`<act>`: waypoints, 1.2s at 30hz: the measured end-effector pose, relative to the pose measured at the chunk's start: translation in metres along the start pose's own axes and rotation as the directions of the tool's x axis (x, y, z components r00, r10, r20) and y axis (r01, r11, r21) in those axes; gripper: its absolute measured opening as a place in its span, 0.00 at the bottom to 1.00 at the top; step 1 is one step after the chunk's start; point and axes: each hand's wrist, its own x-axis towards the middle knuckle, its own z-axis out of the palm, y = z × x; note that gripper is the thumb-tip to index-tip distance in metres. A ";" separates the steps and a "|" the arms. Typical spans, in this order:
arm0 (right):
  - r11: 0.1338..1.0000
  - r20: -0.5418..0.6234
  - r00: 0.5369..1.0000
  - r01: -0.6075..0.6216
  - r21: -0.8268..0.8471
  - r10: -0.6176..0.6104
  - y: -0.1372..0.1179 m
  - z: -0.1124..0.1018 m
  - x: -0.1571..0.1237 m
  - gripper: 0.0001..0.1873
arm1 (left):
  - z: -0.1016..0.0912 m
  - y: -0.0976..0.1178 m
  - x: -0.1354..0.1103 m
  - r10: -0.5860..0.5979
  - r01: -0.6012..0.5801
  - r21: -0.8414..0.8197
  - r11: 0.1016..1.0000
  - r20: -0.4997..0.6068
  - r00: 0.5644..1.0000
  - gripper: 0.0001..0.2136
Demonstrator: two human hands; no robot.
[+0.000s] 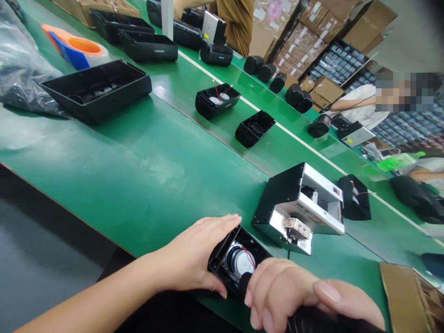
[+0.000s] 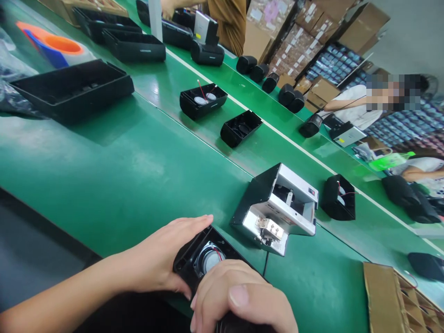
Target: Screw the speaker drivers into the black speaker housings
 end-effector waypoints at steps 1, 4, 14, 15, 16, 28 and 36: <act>0.999 0.016 1.000 -0.022 -0.025 0.023 -0.001 -0.001 0.005 0.15 | 0.001 -0.001 0.002 -0.002 0.002 -0.005 1.000 -0.013 1.000 0.66; 0.998 0.034 0.999 -0.036 -0.060 0.038 -0.003 -0.005 0.018 0.12 | 0.004 -0.003 0.005 0.009 -0.009 -0.001 1.000 -0.028 1.000 0.63; 0.999 0.142 0.989 -0.037 0.038 0.032 0.013 -0.008 0.014 0.26 | 0.005 -0.003 0.003 0.031 -0.031 -0.006 0.999 -0.034 0.999 0.62; 0.998 0.130 0.991 -0.028 0.059 0.020 0.015 -0.007 0.011 0.29 | 0.005 -0.003 0.004 0.028 -0.028 -0.013 1.000 -0.034 0.999 0.62; 0.997 0.110 0.994 -0.023 0.074 0.014 0.017 -0.005 0.008 0.29 | 0.005 -0.003 0.004 0.023 -0.024 -0.019 1.000 -0.033 0.999 0.62; 0.999 0.023 1.000 -0.007 0.050 0.006 0.021 -0.002 -0.007 0.22 | 0.006 -0.004 0.005 0.014 -0.015 -0.041 0.999 -0.035 0.999 0.64; 0.996 0.099 0.995 -0.013 -0.084 0.021 0.004 0.017 0.020 0.12 | 0.004 -0.001 0.008 -0.002 0.001 -0.030 1.000 -0.025 1.000 0.62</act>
